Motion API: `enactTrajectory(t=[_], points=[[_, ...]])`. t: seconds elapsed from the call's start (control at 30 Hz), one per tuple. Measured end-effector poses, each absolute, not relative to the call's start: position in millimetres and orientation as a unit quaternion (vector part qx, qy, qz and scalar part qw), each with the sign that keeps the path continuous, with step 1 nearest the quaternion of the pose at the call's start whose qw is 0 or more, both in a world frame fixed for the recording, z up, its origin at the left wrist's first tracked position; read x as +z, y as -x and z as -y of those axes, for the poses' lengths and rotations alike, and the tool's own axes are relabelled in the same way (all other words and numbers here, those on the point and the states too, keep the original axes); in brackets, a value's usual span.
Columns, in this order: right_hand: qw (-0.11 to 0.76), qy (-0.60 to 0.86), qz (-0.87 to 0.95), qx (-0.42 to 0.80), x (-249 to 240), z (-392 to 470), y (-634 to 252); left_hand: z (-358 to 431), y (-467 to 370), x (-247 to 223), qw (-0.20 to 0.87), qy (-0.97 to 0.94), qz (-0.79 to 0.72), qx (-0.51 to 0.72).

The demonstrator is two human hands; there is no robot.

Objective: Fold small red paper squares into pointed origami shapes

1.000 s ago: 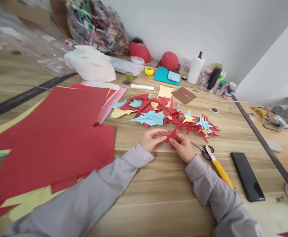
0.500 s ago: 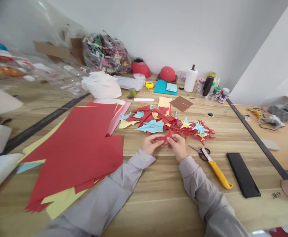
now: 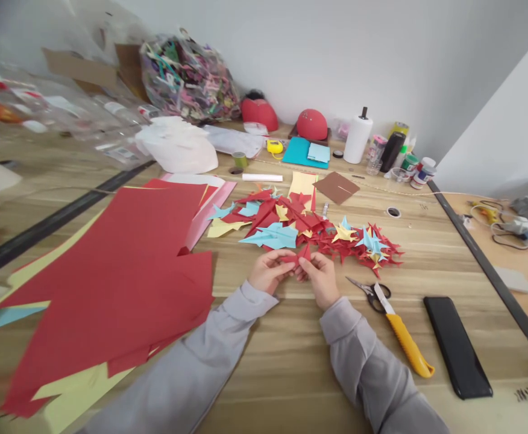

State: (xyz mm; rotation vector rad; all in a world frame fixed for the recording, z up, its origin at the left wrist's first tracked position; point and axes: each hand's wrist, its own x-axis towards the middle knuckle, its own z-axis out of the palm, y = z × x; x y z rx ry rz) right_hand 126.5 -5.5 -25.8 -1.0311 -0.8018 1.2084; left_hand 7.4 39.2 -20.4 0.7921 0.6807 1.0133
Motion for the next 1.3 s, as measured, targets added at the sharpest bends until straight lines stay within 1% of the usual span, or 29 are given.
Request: enactTrajectory(t=[0.43, 0.63, 0.83, 1.03, 1.3], points=[[0.618, 0.470, 0.378, 0.504, -22.6, 11.5, -126.1, -35.3, -9.2, -20.2, 0.779, -0.349, -0.282, 0.438], [0.645, 0.453, 0.335, 0.516, -23.0, 9.7, -127.3, -35.4, -9.1, -19.6, 0.760, -0.373, -0.287, 0.449], [0.660, 0.456, 0.327, 0.500, -24.7, 8.4, -127.6, -36.6, -8.0, -18.1, 0.764, -0.360, -0.289, 0.451], [0.626, 0.463, 0.374, 0.505, -22.3, 9.8, -128.0, -37.6, -7.7, -18.8, 0.757, -0.367, -0.294, 0.453], [0.624, 0.470, 0.389, 0.488, -19.9, 8.7, -129.8, -41.5, -4.4, -17.9, 0.764, -0.331, -0.328, 0.447]])
